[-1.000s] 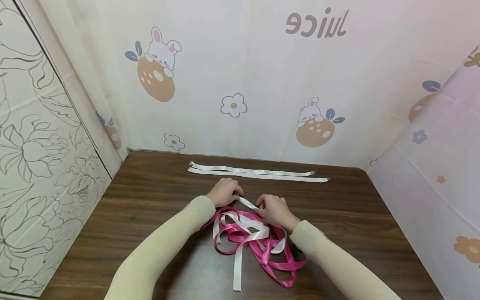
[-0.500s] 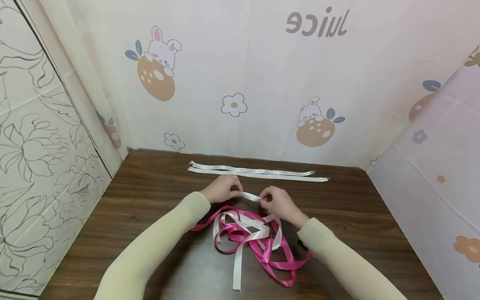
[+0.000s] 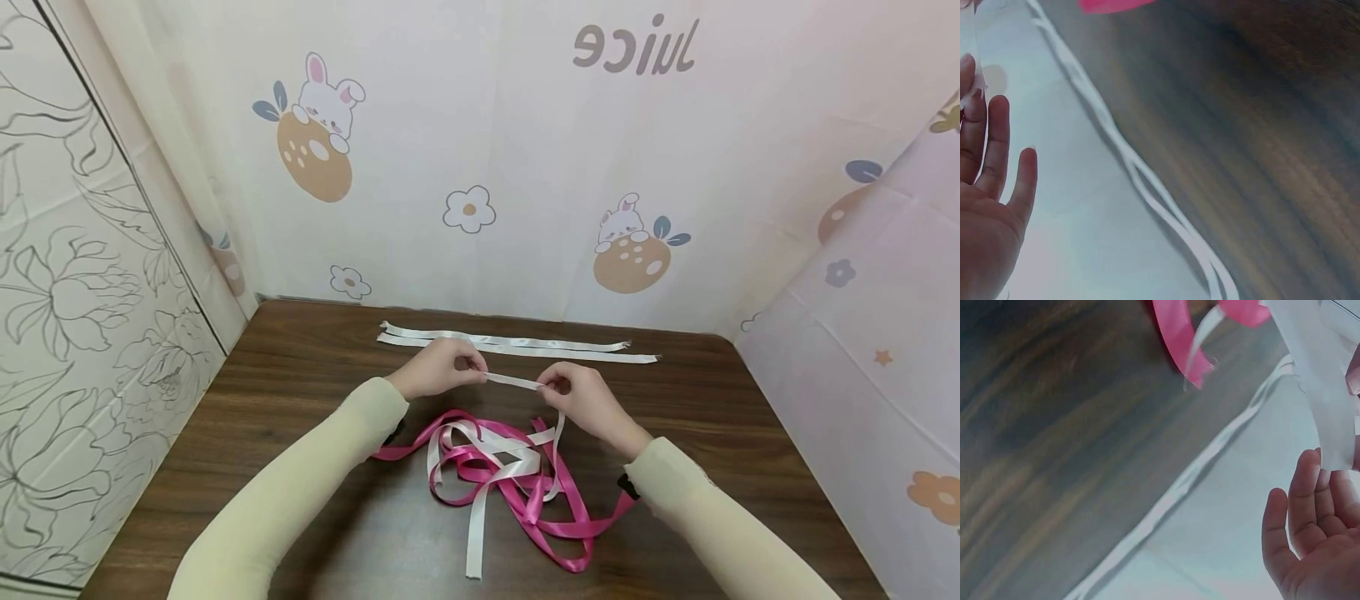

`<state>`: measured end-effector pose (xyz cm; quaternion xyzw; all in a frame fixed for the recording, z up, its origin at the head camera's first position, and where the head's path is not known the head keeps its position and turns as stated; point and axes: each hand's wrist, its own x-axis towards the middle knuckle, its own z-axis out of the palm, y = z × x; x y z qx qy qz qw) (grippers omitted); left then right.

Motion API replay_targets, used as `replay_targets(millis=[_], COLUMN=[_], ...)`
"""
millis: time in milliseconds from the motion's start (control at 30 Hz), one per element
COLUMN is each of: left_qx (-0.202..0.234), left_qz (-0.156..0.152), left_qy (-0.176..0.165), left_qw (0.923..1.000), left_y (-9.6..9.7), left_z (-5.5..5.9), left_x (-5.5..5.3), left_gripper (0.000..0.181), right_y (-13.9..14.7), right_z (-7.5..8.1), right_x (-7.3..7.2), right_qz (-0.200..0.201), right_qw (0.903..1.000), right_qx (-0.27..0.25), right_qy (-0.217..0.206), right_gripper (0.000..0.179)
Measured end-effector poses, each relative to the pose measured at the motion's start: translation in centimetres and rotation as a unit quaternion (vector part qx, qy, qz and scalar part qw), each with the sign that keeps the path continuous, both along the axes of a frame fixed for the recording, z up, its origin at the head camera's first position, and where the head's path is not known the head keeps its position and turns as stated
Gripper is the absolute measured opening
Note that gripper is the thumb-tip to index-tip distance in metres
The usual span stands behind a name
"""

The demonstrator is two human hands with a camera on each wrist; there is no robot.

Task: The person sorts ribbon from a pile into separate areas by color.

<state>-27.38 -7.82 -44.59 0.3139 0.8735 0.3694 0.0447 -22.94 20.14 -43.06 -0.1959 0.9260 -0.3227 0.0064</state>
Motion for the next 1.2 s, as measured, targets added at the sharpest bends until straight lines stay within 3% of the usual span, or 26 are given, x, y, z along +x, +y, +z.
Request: replay_targets(millis=[233,433,667,833,1200], left_qx=[0.052,0.095,0.096,0.092,0.098], left_qz=[0.017,0.022,0.053,0.077,0.117], left_qy=[-0.019,-0.021,-0.018,-0.022,-0.028], left_qw=[0.9983,0.995,0.9938,0.9925,0.988], left_y=[-1.2,-2.6,-4.4,-5.7,-8.4], left_z=[1.9,2.7,3.3,3.4,3.5], left_x=[0.7,0.9,1.1,1.3,1.6], left_gripper=[0.004,0.005,0.003,0.004,0.009], right_y=[1.3,2.6,4.4,5.6,8.4], right_z=[1.9,3.5,5.2,6.0,6.8], right_x=[1.1,1.9,2.5,3.1,3.5], right_qz=[0.003,0.005,-0.005,-0.015,-0.047], right_qw=[0.9988,0.9948,0.9899,0.9889,0.9842], right_qx=[0.006,0.01,0.018,0.024,0.025], right_qy=[0.049,0.101,0.141,0.146,0.169], right_gripper=[0.006,0.008,0.013,0.017,0.016])
